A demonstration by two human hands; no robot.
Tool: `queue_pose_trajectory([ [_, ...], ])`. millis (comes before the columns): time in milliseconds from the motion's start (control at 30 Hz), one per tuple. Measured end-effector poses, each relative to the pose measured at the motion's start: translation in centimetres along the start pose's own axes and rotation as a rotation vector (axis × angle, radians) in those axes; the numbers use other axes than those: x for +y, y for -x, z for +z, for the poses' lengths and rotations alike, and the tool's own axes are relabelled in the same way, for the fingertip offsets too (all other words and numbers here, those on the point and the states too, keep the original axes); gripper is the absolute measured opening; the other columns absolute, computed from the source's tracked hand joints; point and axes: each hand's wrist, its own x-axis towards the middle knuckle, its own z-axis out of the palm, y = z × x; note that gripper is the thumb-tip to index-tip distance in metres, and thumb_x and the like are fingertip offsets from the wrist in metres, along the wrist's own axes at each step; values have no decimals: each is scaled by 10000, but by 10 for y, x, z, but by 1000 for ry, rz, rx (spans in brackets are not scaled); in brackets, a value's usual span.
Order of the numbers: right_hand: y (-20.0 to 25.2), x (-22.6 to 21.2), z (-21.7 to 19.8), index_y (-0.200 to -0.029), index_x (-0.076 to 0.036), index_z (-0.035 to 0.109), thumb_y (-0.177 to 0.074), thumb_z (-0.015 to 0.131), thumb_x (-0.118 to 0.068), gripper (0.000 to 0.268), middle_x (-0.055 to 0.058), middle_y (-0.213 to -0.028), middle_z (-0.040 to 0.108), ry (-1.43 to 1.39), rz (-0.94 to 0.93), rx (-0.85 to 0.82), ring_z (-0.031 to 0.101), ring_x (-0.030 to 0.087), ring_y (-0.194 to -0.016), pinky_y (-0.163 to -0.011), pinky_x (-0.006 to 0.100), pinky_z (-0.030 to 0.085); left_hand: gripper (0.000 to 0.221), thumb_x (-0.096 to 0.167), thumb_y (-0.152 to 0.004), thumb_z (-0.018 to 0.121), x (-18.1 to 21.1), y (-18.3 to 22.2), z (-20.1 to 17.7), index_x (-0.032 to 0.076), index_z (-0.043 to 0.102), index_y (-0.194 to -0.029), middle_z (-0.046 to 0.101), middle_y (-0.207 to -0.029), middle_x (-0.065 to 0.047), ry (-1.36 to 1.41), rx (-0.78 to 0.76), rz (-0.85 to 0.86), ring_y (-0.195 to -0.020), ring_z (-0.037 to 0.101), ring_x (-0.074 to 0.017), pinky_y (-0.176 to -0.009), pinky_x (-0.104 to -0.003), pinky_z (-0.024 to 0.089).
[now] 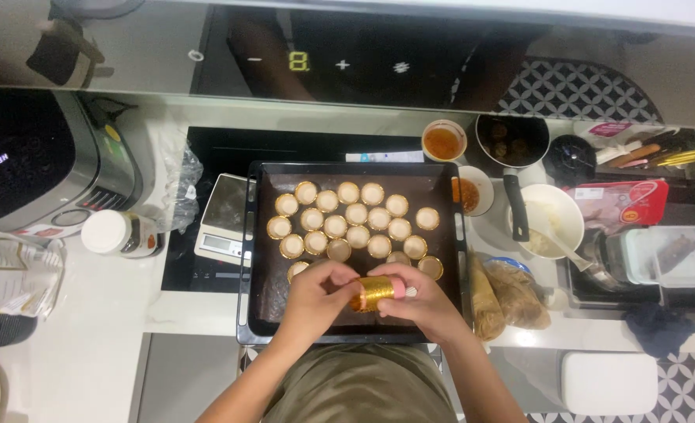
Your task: Placing paper liners into small gold baking molds on a tray.
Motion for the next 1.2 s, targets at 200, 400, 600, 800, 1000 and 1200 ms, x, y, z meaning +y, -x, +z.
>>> queue_pose_trajectory([
  [200, -7, 0, 7, -1268, -34, 647, -828, 777, -126, 468, 52, -1068, 709, 88, 77, 7, 664, 132, -907, -741, 294, 572, 102, 68, -845, 748, -13, 27, -37, 25, 780, -932, 761, -740, -37, 31, 140, -223, -647, 656, -74, -601, -257, 532],
  [400, -18, 10, 11, -1268, -35, 640, -849, 763, -147, 451, 50, -1059, 722, 115, 120, -17, 656, 115, -914, -735, 294, 552, 118, 76, -809, 755, -35, 32, -67, 20, 754, -913, 760, -774, -113, -365, 201, -273, -676, 733, -224, -635, -329, 551],
  [600, -19, 3, 17, -1285, -32, 638, -852, 766, -156, 468, 57, -1063, 711, 146, 110, -30, 643, 114, -904, -739, 291, 538, 126, 89, -801, 749, -33, 41, -82, 27, 754, -910, 718, -863, -173, -538, 334, -107, -763, 703, -347, -698, -411, 541],
  [800, -16, 4, 11, -1281, -22, 627, -853, 760, -150, 466, 59, -1085, 719, 130, 87, -36, 637, 115, -900, -739, 293, 539, 169, 111, -808, 754, -28, 41, -94, 15, 731, -946, 692, -914, -192, -770, 317, -183, -822, 661, -412, -719, -481, 516],
  [1000, -11, 1, 24, -1296, -27, 650, -798, 815, -118, 532, 69, -1076, 711, 120, 75, -67, 641, 131, -900, -796, 287, 537, 180, 100, -791, 827, -13, 34, -68, 23, 743, -930, 702, -895, -122, -344, 222, 6, -774, 675, -245, -682, -357, 535],
  [1200, -14, -5, 41, -1283, -24, 649, -802, 837, -112, 524, 57, -1147, 709, 134, 7, -146, 655, 127, -1070, -962, 303, 522, 166, 74, -780, 853, -19, 32, -40, 7, 731, -872, 708, -766, -25, 62, 55, -149, -693, 627, -47, -637, -224, 526],
])
